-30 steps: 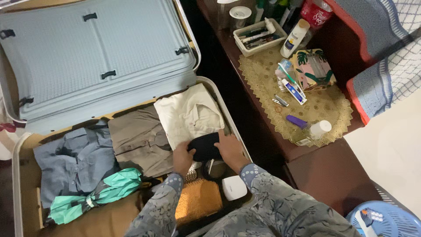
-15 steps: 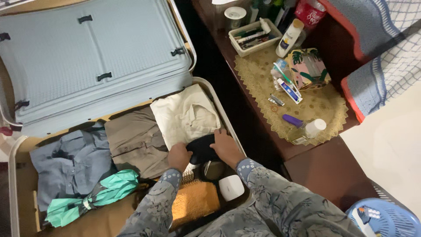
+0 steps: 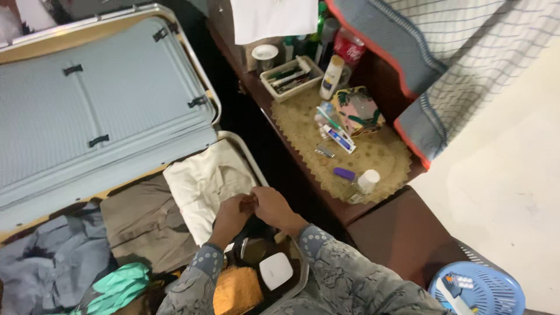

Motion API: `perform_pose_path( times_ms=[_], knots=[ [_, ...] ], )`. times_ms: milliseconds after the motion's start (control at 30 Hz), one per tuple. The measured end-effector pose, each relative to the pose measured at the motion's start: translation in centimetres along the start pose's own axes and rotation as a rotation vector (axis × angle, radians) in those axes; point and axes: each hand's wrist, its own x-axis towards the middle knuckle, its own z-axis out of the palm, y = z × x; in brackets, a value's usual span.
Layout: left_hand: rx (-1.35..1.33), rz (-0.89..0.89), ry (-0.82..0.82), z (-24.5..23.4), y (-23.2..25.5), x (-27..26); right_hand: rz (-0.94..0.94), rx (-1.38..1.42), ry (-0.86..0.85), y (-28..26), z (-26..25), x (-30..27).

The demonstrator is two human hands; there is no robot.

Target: The person folds an orange towel on a bed and then packs it into an open suitcase. The person also places a hairbrush, a small black pouch, a toothbrush, toothpaste, a small bottle, and a tissue pack into the suitcase alongside folded clothes.

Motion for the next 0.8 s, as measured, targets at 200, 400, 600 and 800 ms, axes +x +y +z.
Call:
perform_pose_path(
  times_ms=[200,400,600,800],
  knots=[
    [0.034,-0.014,-0.075,3.6,8.2,5.0,-0.031,0.137,0.063,3.7,-8.2,1.4],
    [-0.264,0.001,-0.203,8.6,11.7,10.4,0.037,0.093,0.193,11.0,-19.1,1.5],
    [-0.265,-0.033,-0.28,15.7,9.5,16.3,0.408,0.186,0.095,17.9,-26.9,-0.1],
    [-0.596,-0.149,-0.344,23.5,6.4,22.0,0.6,0.13,0.047,26.0,-26.4,0.4]
  ],
)
